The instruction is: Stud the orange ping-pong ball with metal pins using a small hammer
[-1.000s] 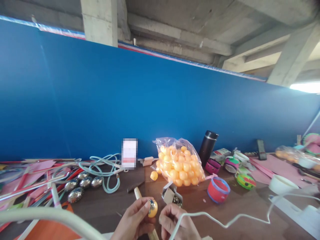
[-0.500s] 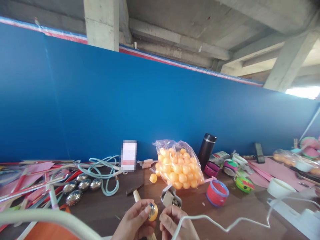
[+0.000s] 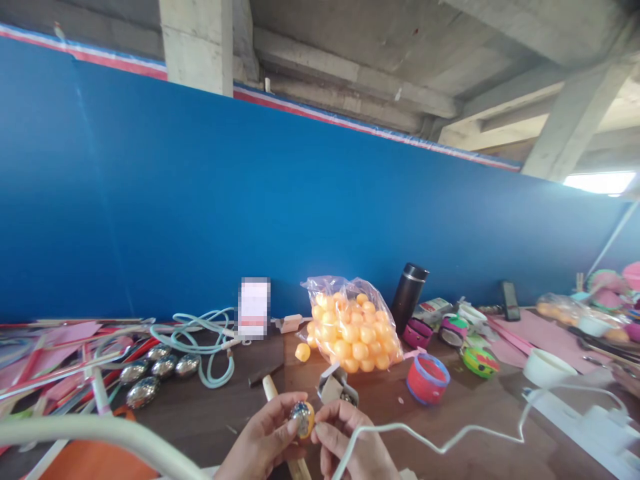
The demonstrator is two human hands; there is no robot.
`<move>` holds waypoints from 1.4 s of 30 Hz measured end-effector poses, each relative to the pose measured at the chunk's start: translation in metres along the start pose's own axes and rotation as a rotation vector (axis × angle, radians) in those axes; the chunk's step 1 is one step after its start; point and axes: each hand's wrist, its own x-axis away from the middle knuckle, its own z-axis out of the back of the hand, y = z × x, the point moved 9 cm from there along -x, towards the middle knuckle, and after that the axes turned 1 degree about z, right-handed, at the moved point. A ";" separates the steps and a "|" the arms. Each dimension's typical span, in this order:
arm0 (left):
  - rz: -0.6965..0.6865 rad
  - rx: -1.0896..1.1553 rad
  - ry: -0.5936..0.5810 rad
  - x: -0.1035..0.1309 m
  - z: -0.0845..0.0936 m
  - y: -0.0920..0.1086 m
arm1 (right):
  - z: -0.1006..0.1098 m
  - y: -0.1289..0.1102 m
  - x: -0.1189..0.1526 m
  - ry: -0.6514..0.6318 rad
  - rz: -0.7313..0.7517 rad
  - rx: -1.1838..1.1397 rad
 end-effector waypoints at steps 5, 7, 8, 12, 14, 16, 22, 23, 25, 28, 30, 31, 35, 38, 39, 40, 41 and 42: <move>-0.008 -0.033 -0.028 0.001 -0.004 0.000 | -0.001 0.007 -0.003 -0.061 -0.031 -0.093; -0.014 -0.031 -0.051 0.001 -0.006 -0.001 | -0.001 0.008 -0.003 -0.079 -0.033 -0.122; -0.017 -0.032 -0.059 0.001 -0.006 -0.001 | -0.001 0.008 -0.003 -0.081 -0.021 -0.140; -0.029 -0.055 -0.072 -0.001 -0.004 -0.003 | -0.002 0.008 -0.003 -0.085 -0.010 -0.178; -0.032 -0.066 -0.075 -0.002 -0.004 -0.004 | -0.001 0.009 -0.004 -0.078 -0.015 -0.178; -0.036 -0.073 -0.073 -0.002 -0.003 -0.004 | 0.000 0.010 -0.004 -0.067 -0.015 -0.167; -0.037 -0.070 -0.071 -0.002 -0.005 -0.003 | -0.001 0.011 -0.004 -0.066 -0.018 -0.144; -0.038 -0.068 -0.072 -0.002 -0.005 -0.003 | -0.001 0.011 -0.004 -0.065 -0.016 -0.139; -0.038 -0.066 -0.065 -0.002 -0.004 -0.003 | -0.001 0.011 -0.004 -0.062 -0.014 -0.133; -0.032 -0.066 -0.052 -0.002 -0.003 -0.004 | -0.001 0.012 -0.004 -0.062 -0.033 -0.123; -0.028 -0.068 -0.050 -0.002 -0.003 -0.004 | -0.001 0.012 -0.004 -0.063 -0.052 -0.115; -0.029 -0.068 -0.050 -0.002 -0.004 -0.004 | -0.002 0.011 -0.004 -0.062 -0.053 -0.115; -0.040 -0.060 -0.047 -0.002 -0.003 -0.004 | -0.003 0.007 -0.002 -0.068 -0.042 -0.123; -0.039 -0.054 -0.051 -0.002 -0.002 -0.005 | -0.002 0.008 -0.003 -0.053 -0.034 -0.123; -0.038 -0.054 -0.056 -0.002 -0.002 -0.005 | -0.002 0.008 -0.003 -0.047 -0.032 -0.122; -0.038 -0.054 -0.060 -0.002 -0.002 -0.005 | -0.002 0.009 -0.003 -0.042 -0.034 -0.122; -0.038 -0.053 -0.064 -0.002 -0.002 -0.005 | -0.002 0.009 -0.003 -0.041 -0.038 -0.124; -0.039 -0.050 -0.067 -0.002 -0.003 -0.005 | -0.002 0.009 -0.003 -0.042 -0.047 -0.127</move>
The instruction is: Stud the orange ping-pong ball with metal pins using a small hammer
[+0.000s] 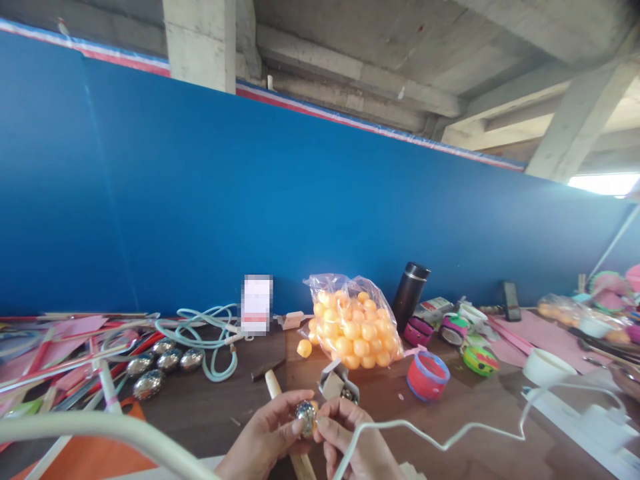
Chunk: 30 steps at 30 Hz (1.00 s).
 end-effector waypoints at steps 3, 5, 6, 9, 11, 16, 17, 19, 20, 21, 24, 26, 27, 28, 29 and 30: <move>0.002 0.006 -0.009 0.000 -0.001 0.001 | -0.003 -0.001 0.000 -0.014 -0.024 -0.018; 0.002 0.006 -0.019 0.001 -0.003 0.001 | -0.004 -0.001 0.001 -0.025 -0.023 -0.029; 0.004 0.006 -0.023 0.001 -0.003 0.001 | -0.004 -0.001 0.001 -0.029 -0.022 -0.031; 0.014 0.016 -0.037 0.001 -0.003 0.000 | -0.001 0.001 0.001 -0.016 -0.031 -0.027; 0.020 0.027 -0.053 0.002 -0.004 0.000 | 0.000 0.002 0.001 -0.006 -0.036 -0.028; 0.024 0.040 -0.095 0.003 -0.006 0.001 | -0.003 0.000 0.002 -0.027 -0.030 -0.033; 0.025 0.036 -0.098 0.003 -0.007 0.001 | -0.003 0.000 0.002 -0.030 -0.031 -0.031; 0.030 0.027 -0.100 0.004 -0.007 0.002 | -0.002 0.000 0.002 -0.030 -0.034 -0.027; 0.033 0.023 -0.099 0.004 -0.008 0.002 | -0.001 0.000 0.002 -0.030 -0.038 -0.026; 0.036 0.020 -0.098 0.004 -0.008 0.002 | -0.001 0.000 0.002 -0.030 -0.040 -0.025; 0.043 0.011 -0.097 0.004 -0.008 0.001 | -0.003 -0.003 0.003 -0.038 -0.030 -0.017; 0.046 0.010 -0.095 0.004 -0.007 0.000 | -0.005 -0.004 0.003 -0.056 -0.023 -0.009; 0.046 0.008 -0.093 0.004 -0.006 0.000 | -0.006 -0.005 0.004 -0.063 -0.025 -0.004; 0.046 0.004 -0.091 0.003 -0.006 -0.001 | -0.006 -0.004 0.005 -0.068 -0.031 -0.001; 0.046 -0.001 -0.091 0.003 -0.006 -0.001 | -0.006 -0.004 0.005 -0.071 -0.038 0.004; 0.045 -0.007 -0.091 0.003 -0.006 -0.001 | -0.005 -0.004 0.006 -0.067 -0.041 0.009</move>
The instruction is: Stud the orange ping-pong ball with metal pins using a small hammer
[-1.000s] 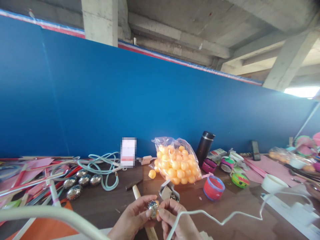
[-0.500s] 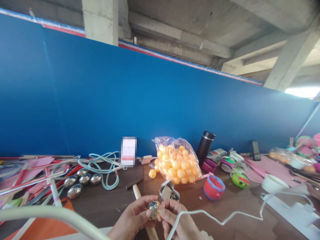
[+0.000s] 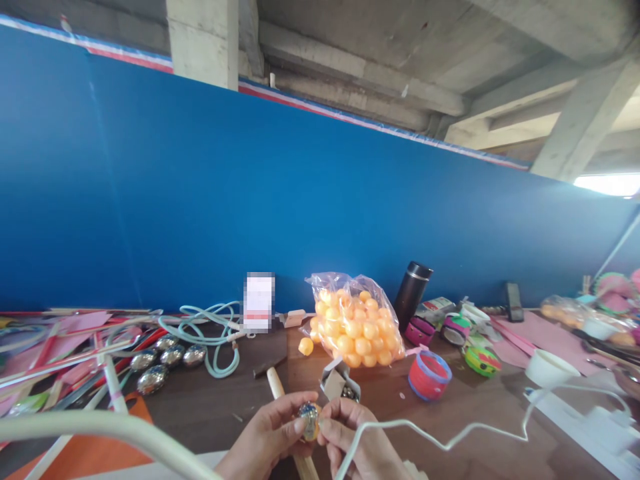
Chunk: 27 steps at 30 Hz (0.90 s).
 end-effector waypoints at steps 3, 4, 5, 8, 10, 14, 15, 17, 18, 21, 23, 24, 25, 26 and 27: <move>0.001 -0.003 0.003 0.001 -0.001 0.001 | 0.004 0.000 0.000 0.021 0.007 0.021; 0.003 -0.002 0.005 0.002 -0.002 0.002 | 0.004 0.000 0.000 0.024 0.011 0.025; 0.005 -0.002 0.006 0.003 -0.003 0.003 | 0.004 0.000 0.000 0.025 0.015 0.025; 0.011 -0.014 0.008 0.006 -0.005 0.007 | 0.001 -0.002 0.001 0.022 0.018 0.008; 0.023 -0.029 0.000 0.008 -0.006 0.008 | -0.002 -0.003 0.003 0.014 0.015 0.004; 0.021 -0.035 -0.036 0.006 -0.007 0.009 | -0.006 -0.008 0.006 -0.008 0.021 0.028; 0.016 -0.036 -0.046 0.006 -0.007 0.008 | -0.006 -0.009 0.006 -0.002 0.021 0.035; 0.007 -0.037 -0.055 0.004 -0.007 0.008 | -0.006 -0.011 0.005 0.006 0.013 0.052; 0.004 -0.036 -0.055 0.004 -0.007 0.008 | -0.007 -0.011 0.005 0.005 0.007 0.058; 0.007 -0.032 -0.053 0.004 -0.007 0.007 | -0.007 -0.011 0.005 0.008 -0.004 0.063; 0.013 -0.035 -0.050 0.005 -0.007 0.007 | -0.006 -0.009 0.006 0.026 -0.010 0.063; 0.017 -0.039 -0.049 0.006 -0.007 0.007 | -0.006 -0.008 0.007 0.032 -0.016 0.064; 0.021 -0.045 -0.047 0.006 -0.007 0.007 | -0.006 -0.007 0.008 0.035 -0.020 0.066; 0.023 -0.051 -0.045 0.006 -0.008 0.007 | -0.006 -0.007 0.008 0.035 -0.024 0.066; 0.026 -0.059 -0.042 0.007 -0.008 0.007 | -0.006 -0.007 0.008 0.033 -0.027 0.065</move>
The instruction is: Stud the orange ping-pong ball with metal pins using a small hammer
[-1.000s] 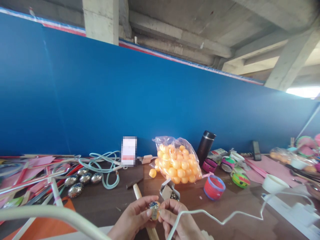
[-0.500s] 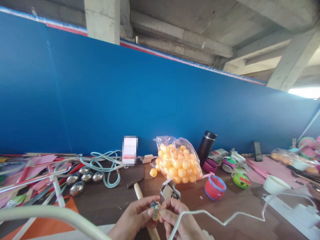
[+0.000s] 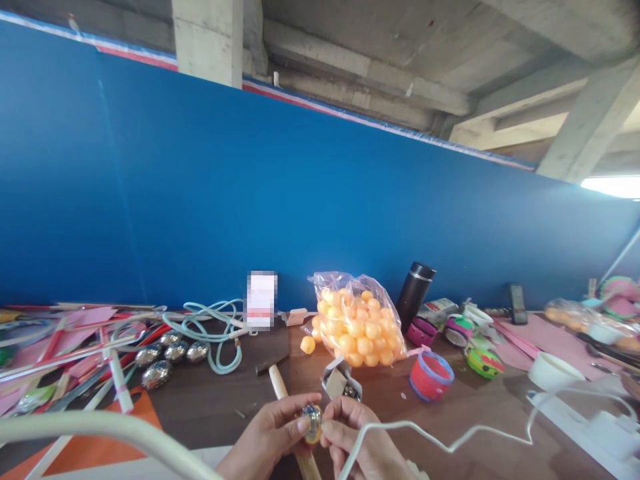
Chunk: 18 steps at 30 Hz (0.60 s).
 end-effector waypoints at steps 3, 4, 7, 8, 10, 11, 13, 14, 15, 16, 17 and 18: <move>0.000 -0.014 0.012 0.000 0.000 0.001 | -0.002 -0.002 0.000 -0.008 0.003 -0.009; -0.002 -0.014 0.015 0.000 0.000 0.001 | -0.001 -0.003 0.000 -0.006 0.009 -0.011; -0.002 -0.011 0.014 0.000 0.000 0.001 | 0.000 -0.003 -0.002 -0.008 -0.002 -0.001; -0.001 -0.012 0.012 0.000 0.000 0.001 | 0.000 -0.001 -0.002 -0.012 -0.009 0.004; -0.001 -0.021 0.006 0.001 0.000 0.001 | 0.001 0.001 -0.003 -0.022 -0.020 0.014; -0.004 -0.028 0.005 0.001 0.000 0.001 | 0.001 0.002 -0.004 -0.028 -0.018 0.016; -0.013 -0.055 0.002 0.001 0.000 0.002 | 0.002 0.004 -0.004 -0.038 -0.017 0.018; -0.018 -0.074 -0.001 0.001 0.000 0.003 | 0.002 0.005 -0.004 -0.041 -0.019 0.018; -0.025 -0.094 -0.003 0.001 0.001 0.003 | 0.002 0.005 -0.004 -0.039 -0.014 0.023; -0.031 -0.113 -0.005 0.000 0.001 0.003 | 0.003 0.006 -0.004 -0.037 -0.013 0.034; -0.036 -0.127 -0.007 0.000 0.001 0.004 | 0.004 0.006 -0.004 -0.033 -0.014 0.051; -0.041 -0.136 -0.006 0.000 0.001 0.004 | 0.005 0.006 -0.003 -0.028 -0.015 0.071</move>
